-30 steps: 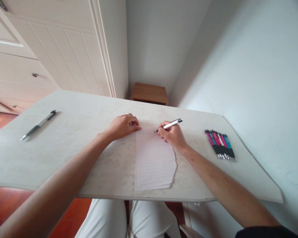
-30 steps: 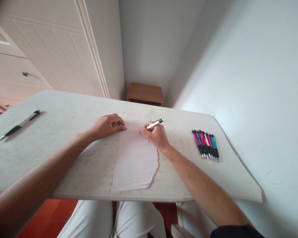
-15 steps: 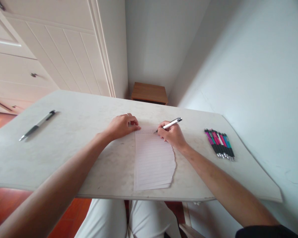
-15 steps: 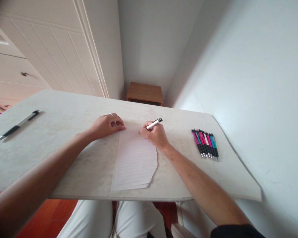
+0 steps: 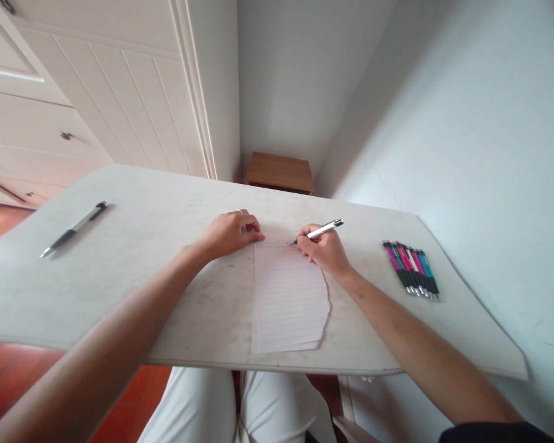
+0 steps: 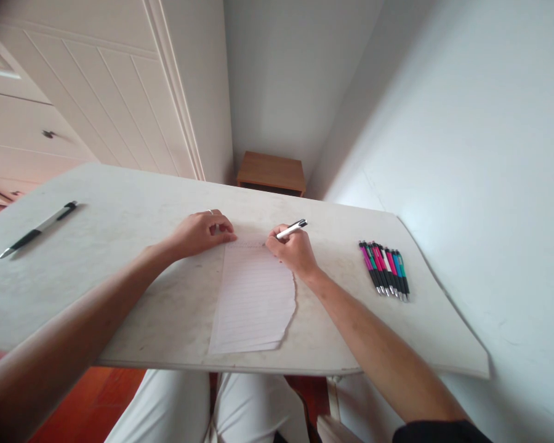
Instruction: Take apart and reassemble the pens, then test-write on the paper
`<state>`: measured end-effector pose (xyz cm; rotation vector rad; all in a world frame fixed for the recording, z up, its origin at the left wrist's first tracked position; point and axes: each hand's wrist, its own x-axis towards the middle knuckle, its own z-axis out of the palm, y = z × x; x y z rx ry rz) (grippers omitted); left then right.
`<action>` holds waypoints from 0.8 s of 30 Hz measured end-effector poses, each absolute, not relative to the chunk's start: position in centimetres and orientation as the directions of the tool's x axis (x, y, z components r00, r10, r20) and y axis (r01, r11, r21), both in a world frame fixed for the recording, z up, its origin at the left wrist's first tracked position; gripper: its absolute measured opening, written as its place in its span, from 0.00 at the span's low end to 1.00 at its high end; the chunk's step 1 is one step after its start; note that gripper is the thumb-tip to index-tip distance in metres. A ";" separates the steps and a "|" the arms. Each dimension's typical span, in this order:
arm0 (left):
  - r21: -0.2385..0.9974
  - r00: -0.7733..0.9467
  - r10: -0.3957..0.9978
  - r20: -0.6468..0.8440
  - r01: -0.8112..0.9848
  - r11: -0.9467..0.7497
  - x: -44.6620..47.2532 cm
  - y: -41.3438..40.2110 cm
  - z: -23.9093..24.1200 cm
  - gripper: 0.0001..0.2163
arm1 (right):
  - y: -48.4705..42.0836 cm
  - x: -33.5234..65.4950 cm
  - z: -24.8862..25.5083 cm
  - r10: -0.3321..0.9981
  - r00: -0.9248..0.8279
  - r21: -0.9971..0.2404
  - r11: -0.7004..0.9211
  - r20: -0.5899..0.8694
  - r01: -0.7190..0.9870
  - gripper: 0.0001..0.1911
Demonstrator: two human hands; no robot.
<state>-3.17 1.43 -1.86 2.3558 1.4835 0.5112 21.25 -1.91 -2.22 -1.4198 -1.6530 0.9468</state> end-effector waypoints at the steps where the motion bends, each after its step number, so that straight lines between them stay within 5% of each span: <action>1: 0.440 0.399 0.907 0.131 0.797 -0.414 -3.2 1.4 -1.8 0.13 | -1.9 21.2 -2.2 0.992 -0.109 -0.889 0.111 0.069 0.445 0.06; 24: 0.462 0.391 0.912 0.123 0.791 -0.401 -3.3 1.5 -1.9 0.13 | -1.4 21.7 -2.6 0.992 -0.022 -0.957 0.125 0.123 0.263 0.07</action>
